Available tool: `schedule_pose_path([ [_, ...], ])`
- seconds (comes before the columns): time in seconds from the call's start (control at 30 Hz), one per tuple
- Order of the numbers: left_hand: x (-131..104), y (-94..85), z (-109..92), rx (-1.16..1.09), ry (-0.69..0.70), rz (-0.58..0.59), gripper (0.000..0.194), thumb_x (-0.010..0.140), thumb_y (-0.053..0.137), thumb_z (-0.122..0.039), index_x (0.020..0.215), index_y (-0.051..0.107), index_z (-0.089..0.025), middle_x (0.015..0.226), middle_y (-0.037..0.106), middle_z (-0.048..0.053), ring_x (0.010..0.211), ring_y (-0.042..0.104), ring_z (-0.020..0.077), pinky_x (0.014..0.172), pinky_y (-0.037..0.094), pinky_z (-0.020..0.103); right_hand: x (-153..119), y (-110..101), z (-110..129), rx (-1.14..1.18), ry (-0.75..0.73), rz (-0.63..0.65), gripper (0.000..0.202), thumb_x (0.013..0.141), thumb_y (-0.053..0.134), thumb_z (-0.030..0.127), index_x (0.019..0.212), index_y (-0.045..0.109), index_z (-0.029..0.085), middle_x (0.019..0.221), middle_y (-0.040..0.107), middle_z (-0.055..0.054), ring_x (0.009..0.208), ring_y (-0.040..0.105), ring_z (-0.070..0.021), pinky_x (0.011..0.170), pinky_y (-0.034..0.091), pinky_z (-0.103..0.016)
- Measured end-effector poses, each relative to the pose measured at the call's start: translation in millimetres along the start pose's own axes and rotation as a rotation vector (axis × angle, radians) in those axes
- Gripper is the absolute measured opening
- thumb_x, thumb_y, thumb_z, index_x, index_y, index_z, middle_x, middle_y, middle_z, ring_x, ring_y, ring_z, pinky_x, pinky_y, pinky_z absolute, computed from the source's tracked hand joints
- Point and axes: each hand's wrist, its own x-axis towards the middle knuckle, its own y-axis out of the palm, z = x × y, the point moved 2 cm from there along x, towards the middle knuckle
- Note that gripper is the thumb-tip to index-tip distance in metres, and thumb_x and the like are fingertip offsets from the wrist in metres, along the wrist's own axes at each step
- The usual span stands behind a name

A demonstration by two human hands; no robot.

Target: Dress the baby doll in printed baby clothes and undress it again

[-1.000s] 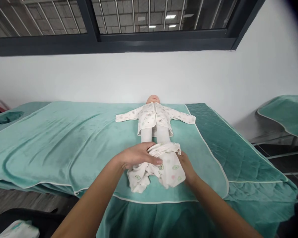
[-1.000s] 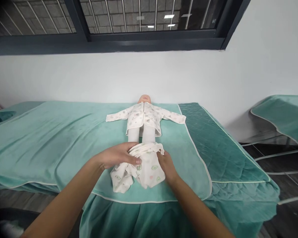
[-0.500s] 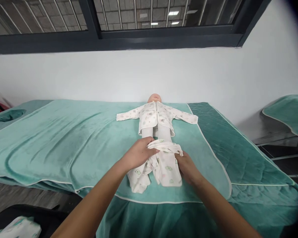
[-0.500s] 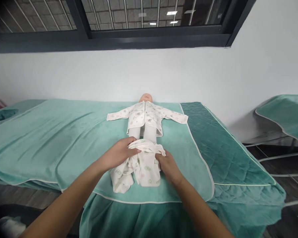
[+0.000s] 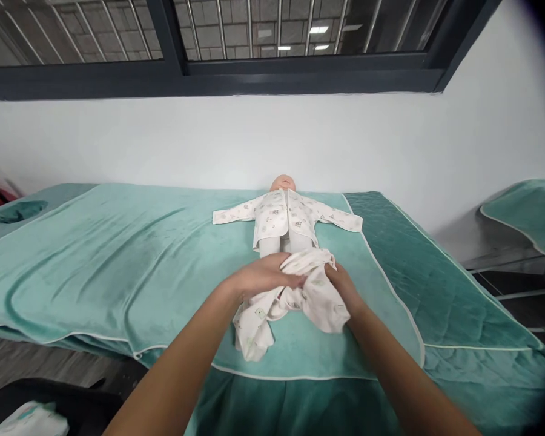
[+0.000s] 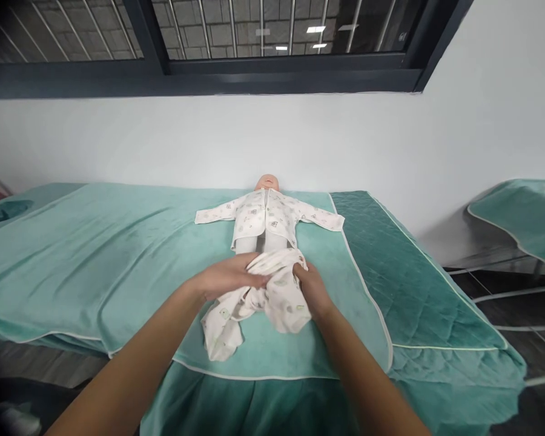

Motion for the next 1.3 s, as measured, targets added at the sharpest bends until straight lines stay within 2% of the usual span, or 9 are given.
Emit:
schedule_pose_path([
  [0.13,-10,4.7,-7,0.064,0.025,0.269,0.047,0.073,0.076,-0.031,0.119,0.064,-0.025,0.115,0.068,0.005,0.114,0.06,0.0266,0.091,0.05,0.037,-2,-6,-5,0.099,0.024,0.067,0.042,0.067,0.073,0.047,0.098,0.069,0.018,0.083,0.075,-0.007,0.084,0.07,-0.0312,0.073,0.054,-0.04],
  [0.2,-6,-0.4,-4,0.119,0.048,0.137,0.042,0.074,0.074,-0.032,0.114,0.065,-0.022,0.112,0.068,0.005,0.111,0.061,0.0266,0.09,0.049,0.036,-2,-5,-9,0.157,-0.004,0.092,0.045,0.07,0.072,0.045,0.106,0.068,0.018,0.091,0.076,-0.008,0.088,0.07,-0.0297,0.076,0.054,-0.039],
  [0.37,18,-17.8,12,0.285,0.133,-0.44,0.023,0.08,0.063,-0.038,0.092,0.06,-0.019,0.091,0.066,0.002,0.087,0.061,0.0206,0.075,0.046,0.029,-2,-3,-16,0.041,-0.128,-0.025,0.043,0.08,0.065,0.044,0.115,0.064,0.018,0.109,0.073,-0.01,0.096,0.067,-0.0265,0.082,0.052,-0.036],
  [0.57,39,-23.1,9,0.585,0.175,-0.62,0.008,0.083,0.055,-0.028,0.089,0.055,-0.022,0.091,0.067,0.001,0.088,0.062,0.021,0.074,0.043,0.029,14,-1,-5,-0.387,-0.442,-0.164,0.026,0.09,0.049,0.039,0.097,0.062,0.018,0.1,0.069,-0.007,0.089,0.06,-0.0224,0.079,0.046,-0.033],
  [0.67,37,-23.3,2,0.755,0.147,-0.609,0.006,0.084,0.053,-0.028,0.087,0.053,-0.023,0.089,0.067,0.003,0.085,0.062,0.0228,0.07,0.041,0.03,34,-11,3,-0.611,-0.526,-0.16,0.016,0.088,0.047,0.033,0.086,0.056,0.02,0.081,0.063,-0.001,0.077,0.053,-0.0194,0.072,0.041,-0.031],
  [0.87,23,-11.6,6,0.793,0.008,-0.251,0.024,0.072,0.068,-0.033,0.09,0.055,-0.024,0.095,0.068,0.002,0.082,0.063,0.0238,0.06,0.038,0.028,53,-28,4,-0.664,-0.548,-0.011,0.013,0.087,0.047,0.03,0.077,0.049,0.022,0.076,0.056,0.002,0.073,0.049,-0.0171,0.068,0.038,-0.029],
  [1.0,32,-11.9,7,0.847,0.059,-0.459,0.004,0.078,0.055,-0.021,0.082,0.054,-0.023,0.088,0.068,0.003,0.078,0.061,0.0227,0.06,0.035,0.029,52,-25,4,-0.704,-0.545,-0.02,0.013,0.088,0.045,0.029,0.082,0.053,0.021,0.078,0.06,0.001,0.075,0.051,-0.0179,0.067,0.038,-0.029],
  [1.13,48,-24.8,4,0.762,0.164,-0.724,0.015,0.078,0.049,-0.012,0.085,0.058,-0.022,0.086,0.067,0.003,0.08,0.06,0.0213,0.065,0.037,0.029,58,-24,16,-0.82,-0.532,-0.108,0.011,0.086,0.048,0.029,0.085,0.054,0.021,0.072,0.06,0.001,0.069,0.053,-0.0186,0.063,0.037,-0.028],
  [1.3,50,-49.4,4,0.371,0.293,-0.612,0.013,0.073,0.063,-0.017,0.085,0.059,-0.019,0.083,0.06,-0.002,0.08,0.055,0.0165,0.07,0.04,0.025,69,-20,28,-0.966,-0.653,-0.085,0.018,0.085,0.051,0.026,0.098,0.062,0.02,0.082,0.065,-0.002,0.074,0.056,-0.0205,0.067,0.039,-0.031],
])
